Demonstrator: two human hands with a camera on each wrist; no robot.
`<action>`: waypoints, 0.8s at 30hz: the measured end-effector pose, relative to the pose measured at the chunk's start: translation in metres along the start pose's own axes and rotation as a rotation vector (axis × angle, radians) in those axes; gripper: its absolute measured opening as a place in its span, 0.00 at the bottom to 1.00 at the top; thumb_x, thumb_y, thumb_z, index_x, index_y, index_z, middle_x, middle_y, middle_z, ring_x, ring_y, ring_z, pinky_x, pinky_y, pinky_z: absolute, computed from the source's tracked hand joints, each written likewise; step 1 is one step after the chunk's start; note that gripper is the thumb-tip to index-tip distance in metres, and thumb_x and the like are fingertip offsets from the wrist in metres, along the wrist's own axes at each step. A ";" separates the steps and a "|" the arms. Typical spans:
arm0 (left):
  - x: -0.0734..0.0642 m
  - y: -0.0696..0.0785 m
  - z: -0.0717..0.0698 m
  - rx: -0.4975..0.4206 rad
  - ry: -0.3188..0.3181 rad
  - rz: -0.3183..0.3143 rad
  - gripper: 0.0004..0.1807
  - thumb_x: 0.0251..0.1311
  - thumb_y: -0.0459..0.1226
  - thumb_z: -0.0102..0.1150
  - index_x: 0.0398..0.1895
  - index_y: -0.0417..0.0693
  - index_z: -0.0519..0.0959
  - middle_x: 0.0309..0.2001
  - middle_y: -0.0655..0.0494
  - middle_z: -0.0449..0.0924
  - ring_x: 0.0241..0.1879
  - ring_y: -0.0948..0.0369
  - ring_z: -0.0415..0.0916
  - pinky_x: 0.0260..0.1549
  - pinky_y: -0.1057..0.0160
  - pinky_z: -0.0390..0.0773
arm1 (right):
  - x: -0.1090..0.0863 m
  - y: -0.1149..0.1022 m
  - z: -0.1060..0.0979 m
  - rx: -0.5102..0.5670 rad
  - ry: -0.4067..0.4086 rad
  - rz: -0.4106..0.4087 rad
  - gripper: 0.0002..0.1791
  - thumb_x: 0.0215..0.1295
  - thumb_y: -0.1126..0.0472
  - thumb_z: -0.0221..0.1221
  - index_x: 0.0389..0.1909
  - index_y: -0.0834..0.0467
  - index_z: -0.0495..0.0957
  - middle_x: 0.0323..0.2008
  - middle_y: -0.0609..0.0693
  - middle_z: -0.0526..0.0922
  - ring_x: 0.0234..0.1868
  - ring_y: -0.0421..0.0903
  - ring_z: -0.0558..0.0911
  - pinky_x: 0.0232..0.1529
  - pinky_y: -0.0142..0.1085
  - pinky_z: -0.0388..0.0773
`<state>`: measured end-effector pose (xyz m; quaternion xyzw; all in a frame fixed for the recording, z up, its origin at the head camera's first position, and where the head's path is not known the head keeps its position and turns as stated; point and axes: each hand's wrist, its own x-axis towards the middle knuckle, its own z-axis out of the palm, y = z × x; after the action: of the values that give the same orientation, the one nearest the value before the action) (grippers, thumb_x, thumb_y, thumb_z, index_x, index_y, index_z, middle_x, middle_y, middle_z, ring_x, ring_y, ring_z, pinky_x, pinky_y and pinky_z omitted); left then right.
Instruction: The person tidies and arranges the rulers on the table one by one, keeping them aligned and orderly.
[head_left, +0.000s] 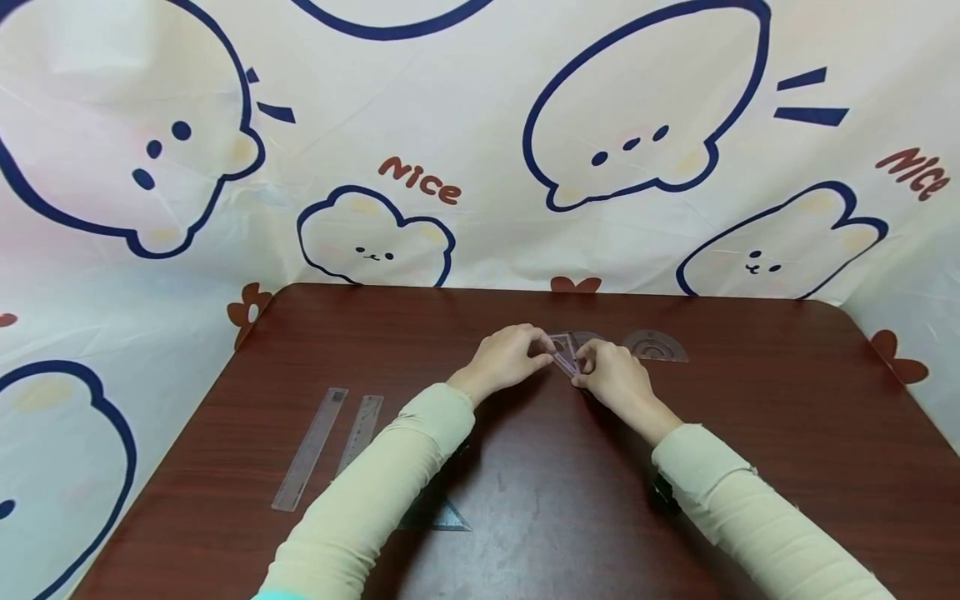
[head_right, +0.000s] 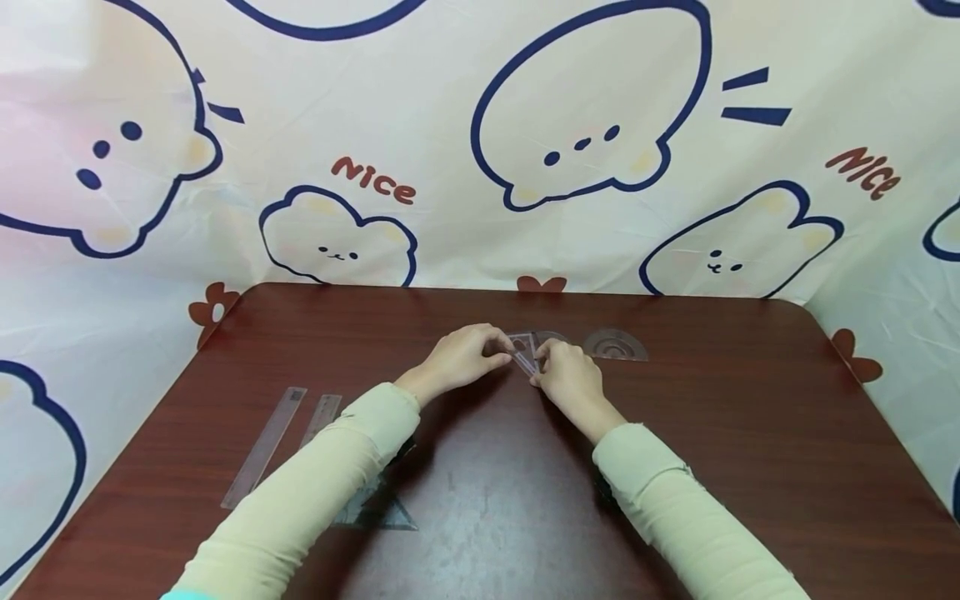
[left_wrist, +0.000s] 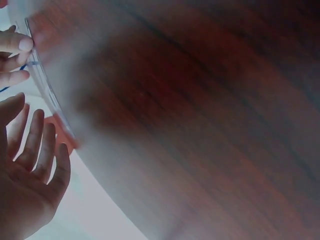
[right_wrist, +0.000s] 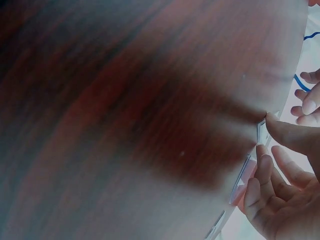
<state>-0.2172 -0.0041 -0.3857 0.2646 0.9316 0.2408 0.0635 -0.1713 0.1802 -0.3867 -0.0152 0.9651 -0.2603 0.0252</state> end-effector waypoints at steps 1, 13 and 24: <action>0.001 -0.001 0.000 -0.004 0.001 -0.005 0.10 0.68 0.45 0.61 0.49 0.57 0.84 0.50 0.60 0.81 0.50 0.61 0.77 0.48 0.55 0.76 | 0.000 0.000 0.000 0.000 0.002 -0.002 0.17 0.57 0.62 0.71 0.47 0.61 0.81 0.27 0.49 0.79 0.25 0.46 0.75 0.26 0.40 0.69; 0.008 -0.017 0.002 -0.005 -0.007 -0.073 0.17 0.65 0.47 0.64 0.55 0.53 0.81 0.49 0.57 0.78 0.45 0.61 0.75 0.44 0.57 0.75 | 0.000 0.001 0.001 0.016 0.013 -0.018 0.16 0.58 0.65 0.70 0.48 0.60 0.82 0.30 0.48 0.82 0.29 0.47 0.80 0.31 0.44 0.72; 0.006 -0.020 0.002 0.040 -0.066 -0.114 0.31 0.58 0.54 0.68 0.63 0.52 0.76 0.53 0.56 0.75 0.49 0.60 0.74 0.45 0.55 0.75 | 0.002 -0.001 0.003 0.028 0.007 -0.021 0.15 0.59 0.65 0.69 0.47 0.60 0.83 0.29 0.47 0.84 0.32 0.48 0.82 0.33 0.47 0.75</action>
<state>-0.2313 -0.0150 -0.3968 0.2201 0.9473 0.2092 0.1023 -0.1729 0.1782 -0.3890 -0.0239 0.9613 -0.2738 0.0193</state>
